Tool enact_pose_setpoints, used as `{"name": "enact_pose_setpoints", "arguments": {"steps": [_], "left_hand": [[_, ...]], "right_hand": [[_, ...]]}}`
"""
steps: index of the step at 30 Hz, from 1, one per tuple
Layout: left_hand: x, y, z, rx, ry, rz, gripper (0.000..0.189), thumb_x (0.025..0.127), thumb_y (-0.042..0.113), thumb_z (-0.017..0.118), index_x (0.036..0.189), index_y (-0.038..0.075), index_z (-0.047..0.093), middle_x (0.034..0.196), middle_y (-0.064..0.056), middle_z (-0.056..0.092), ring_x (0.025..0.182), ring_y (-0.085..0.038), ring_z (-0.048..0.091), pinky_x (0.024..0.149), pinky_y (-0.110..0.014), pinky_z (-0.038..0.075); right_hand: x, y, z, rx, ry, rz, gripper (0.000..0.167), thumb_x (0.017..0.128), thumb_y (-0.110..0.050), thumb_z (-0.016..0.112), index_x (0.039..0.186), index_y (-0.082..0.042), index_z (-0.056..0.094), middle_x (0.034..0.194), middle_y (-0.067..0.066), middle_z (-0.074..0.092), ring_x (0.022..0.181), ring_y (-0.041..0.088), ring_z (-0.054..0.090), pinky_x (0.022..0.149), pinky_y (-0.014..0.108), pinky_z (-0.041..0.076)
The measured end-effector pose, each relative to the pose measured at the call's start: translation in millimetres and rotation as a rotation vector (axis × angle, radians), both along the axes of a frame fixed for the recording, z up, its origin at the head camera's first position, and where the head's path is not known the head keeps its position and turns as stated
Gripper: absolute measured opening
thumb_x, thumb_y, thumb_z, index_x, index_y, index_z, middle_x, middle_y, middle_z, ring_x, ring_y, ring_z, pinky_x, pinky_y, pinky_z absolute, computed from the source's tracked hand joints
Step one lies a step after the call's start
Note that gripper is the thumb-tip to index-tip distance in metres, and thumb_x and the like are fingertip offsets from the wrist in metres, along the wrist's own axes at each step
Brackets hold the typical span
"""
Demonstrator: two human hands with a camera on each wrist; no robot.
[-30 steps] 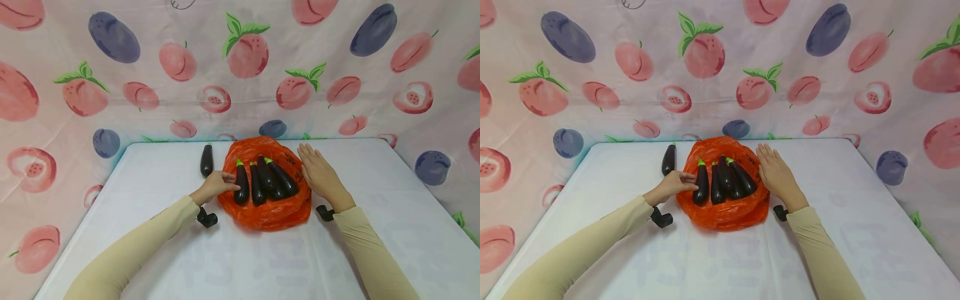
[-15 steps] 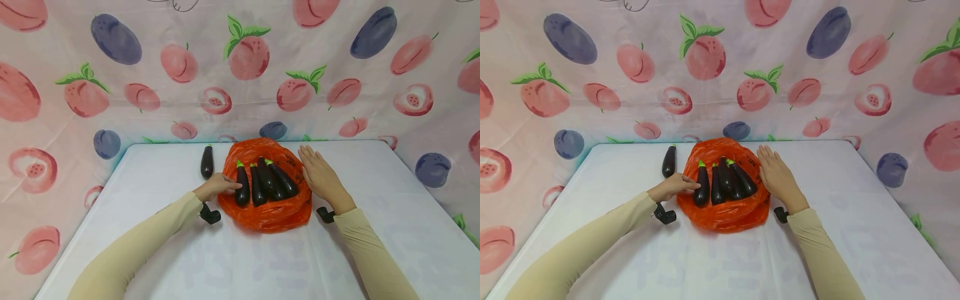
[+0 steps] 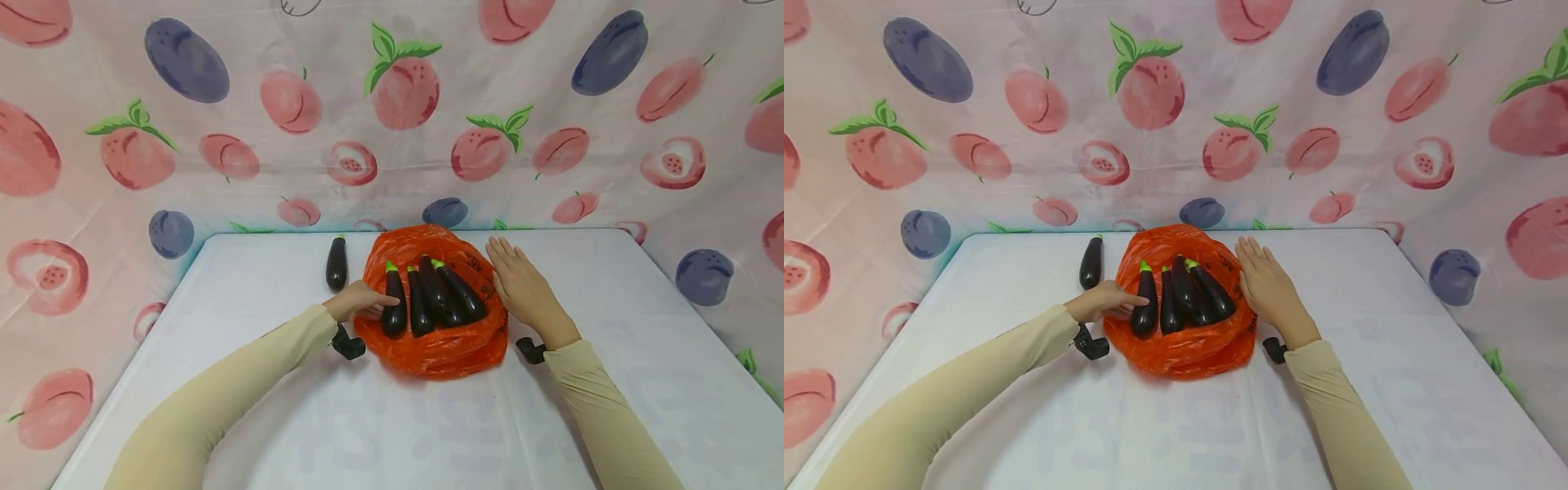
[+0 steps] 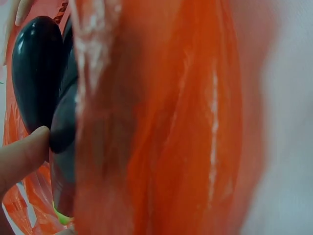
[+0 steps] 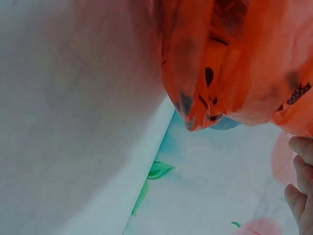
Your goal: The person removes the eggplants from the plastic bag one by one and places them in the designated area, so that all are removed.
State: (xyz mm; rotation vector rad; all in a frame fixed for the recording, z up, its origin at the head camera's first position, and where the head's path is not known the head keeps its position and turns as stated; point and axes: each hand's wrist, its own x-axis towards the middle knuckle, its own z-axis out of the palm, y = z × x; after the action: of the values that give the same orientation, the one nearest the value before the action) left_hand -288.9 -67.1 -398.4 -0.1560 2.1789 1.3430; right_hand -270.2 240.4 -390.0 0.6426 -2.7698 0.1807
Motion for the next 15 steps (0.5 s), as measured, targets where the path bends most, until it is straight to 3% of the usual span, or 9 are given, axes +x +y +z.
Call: {"name": "enact_pose_setpoints", "arguments": {"steps": [5,15], "left_hand": [[2.2,2.4,-1.0,0.045,-0.013,0.025,0.048,0.082,0.024,0.074,0.115,-0.006,0.056,0.096,-0.010,0.062,0.087,-0.020,0.068,0.088,-0.034,0.055],[-0.3,0.7,-12.6,0.157,-0.019,0.066,0.038,0.083,0.019,0.072,0.109,-0.006,0.061,0.095,-0.010,0.063,0.078,-0.015,0.067,0.087,-0.033,0.056]], "right_hand": [[0.6,0,0.1,-0.006,0.012,0.011,0.051,0.096,-0.011,0.044,0.141,0.009,0.033,0.148,0.024,0.034,0.139,0.039,0.028,0.115,0.054,0.024],[0.1,0,0.0,-0.003,0.010,0.007,0.052,0.096,-0.012,0.044,0.142,0.008,0.033,0.148,0.024,0.034,0.140,0.039,0.028,0.115,0.054,0.024]]}}
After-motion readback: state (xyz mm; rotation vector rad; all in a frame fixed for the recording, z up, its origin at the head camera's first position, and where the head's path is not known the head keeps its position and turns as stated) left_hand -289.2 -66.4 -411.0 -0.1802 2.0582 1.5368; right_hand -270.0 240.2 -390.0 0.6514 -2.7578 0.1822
